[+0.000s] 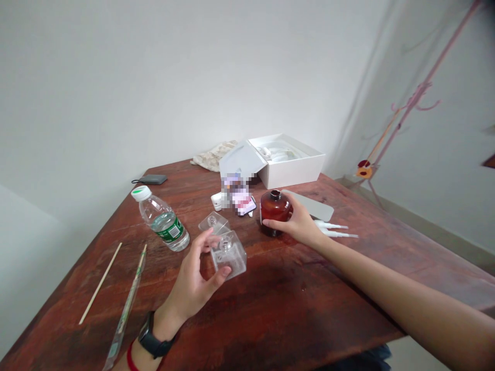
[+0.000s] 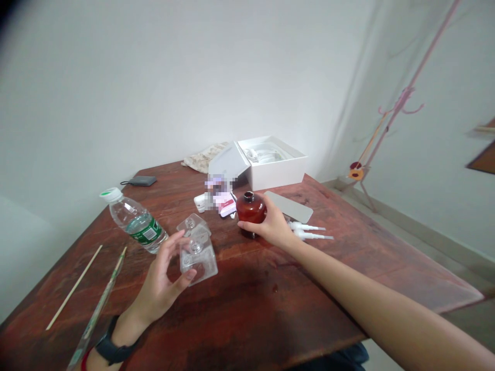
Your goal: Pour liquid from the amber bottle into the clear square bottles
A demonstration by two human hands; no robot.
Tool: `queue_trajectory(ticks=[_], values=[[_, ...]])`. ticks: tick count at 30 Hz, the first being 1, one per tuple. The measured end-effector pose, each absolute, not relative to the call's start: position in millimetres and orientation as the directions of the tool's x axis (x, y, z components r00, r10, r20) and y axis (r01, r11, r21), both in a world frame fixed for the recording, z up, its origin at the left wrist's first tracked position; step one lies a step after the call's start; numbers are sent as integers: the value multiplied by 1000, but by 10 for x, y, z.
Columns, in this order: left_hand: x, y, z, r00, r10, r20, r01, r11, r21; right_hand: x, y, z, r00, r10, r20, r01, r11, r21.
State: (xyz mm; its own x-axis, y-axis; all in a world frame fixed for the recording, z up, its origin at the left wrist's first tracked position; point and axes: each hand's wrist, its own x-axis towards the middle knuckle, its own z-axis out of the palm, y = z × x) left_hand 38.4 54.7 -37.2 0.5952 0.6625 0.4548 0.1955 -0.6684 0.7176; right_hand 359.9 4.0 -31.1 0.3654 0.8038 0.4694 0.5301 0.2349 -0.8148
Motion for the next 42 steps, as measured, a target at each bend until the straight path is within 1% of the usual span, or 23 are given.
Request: queue_trajectory(ticks=[3,7,12,16,23,31,38,42], values=[[379,538,-362,604,661,445,207,-669,714,3535,-12,-281,335,803,493,539,266,-799],[384,517,-356,594,674,439,186,-646,740,3429,-84,-276,261,839,477,521,294,-801],[416,498,-329,556,710,433,141,-594,792,3312,-165,-257,174,875,452,583,278,-764],[425,496,-305,549,716,431,129,-582,803,3282,-190,-266,202,880,431,572,251,-781],[396,513,-281,586,695,416,172,-609,774,3277,-172,-307,245,892,380,530,205,-823],[404,512,-258,602,694,395,176,-598,782,3304,-128,-391,208,908,364,459,238,-856],[420,519,-251,637,678,367,178,-592,786,3307,-115,-402,200,907,371,471,243,-848],[417,520,-271,661,668,342,181,-584,791,3317,-109,-399,167,915,368,469,255,-846]])
